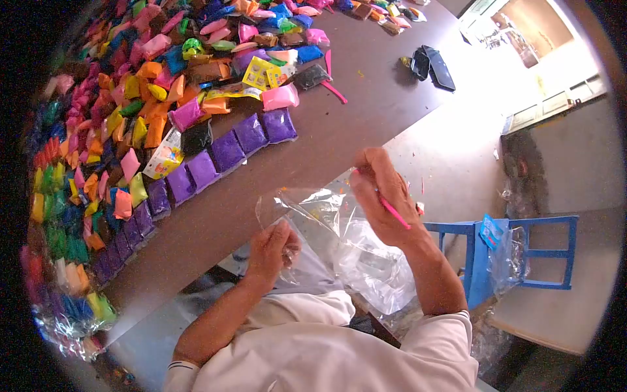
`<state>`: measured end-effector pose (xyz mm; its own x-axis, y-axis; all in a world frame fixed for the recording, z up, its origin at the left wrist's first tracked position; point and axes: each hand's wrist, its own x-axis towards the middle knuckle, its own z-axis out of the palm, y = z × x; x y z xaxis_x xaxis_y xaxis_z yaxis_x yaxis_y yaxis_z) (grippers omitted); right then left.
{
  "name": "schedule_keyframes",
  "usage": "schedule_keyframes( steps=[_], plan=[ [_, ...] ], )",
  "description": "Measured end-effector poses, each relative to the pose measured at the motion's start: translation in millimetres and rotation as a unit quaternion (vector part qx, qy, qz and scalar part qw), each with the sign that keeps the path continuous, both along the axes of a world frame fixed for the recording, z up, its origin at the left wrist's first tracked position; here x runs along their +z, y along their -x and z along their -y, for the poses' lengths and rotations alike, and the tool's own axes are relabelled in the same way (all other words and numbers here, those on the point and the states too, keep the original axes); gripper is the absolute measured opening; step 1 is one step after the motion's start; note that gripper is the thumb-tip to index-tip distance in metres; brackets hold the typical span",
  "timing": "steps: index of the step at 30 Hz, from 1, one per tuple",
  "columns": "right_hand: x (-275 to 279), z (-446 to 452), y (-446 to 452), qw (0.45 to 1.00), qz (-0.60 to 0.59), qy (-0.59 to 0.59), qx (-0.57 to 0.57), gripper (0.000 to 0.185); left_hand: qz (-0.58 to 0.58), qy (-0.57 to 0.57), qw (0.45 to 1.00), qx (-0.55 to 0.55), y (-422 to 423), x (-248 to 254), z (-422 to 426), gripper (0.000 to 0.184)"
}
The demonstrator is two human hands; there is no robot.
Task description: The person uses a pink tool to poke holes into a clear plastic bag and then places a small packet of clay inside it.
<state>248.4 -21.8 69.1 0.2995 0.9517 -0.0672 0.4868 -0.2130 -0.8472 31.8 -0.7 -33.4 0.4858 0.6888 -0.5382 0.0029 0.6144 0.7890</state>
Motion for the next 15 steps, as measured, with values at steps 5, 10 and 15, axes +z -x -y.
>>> schedule_keyframes(
  steps=[5,10,15],
  plan=[
    [-22,-8,12,0.991,-0.130,-0.034,-0.015,0.010,0.015,0.023,0.999,0.038,-10,-9,4,0.047],
    [-23,-13,22,0.975,-0.207,0.014,0.082,0.025,0.049,0.017,0.997,0.056,-7,-14,3,0.048],
    [-25,-20,39,0.988,-0.052,-0.002,0.149,0.019,0.058,-0.009,0.996,0.065,-11,-18,4,0.051]
  ],
)
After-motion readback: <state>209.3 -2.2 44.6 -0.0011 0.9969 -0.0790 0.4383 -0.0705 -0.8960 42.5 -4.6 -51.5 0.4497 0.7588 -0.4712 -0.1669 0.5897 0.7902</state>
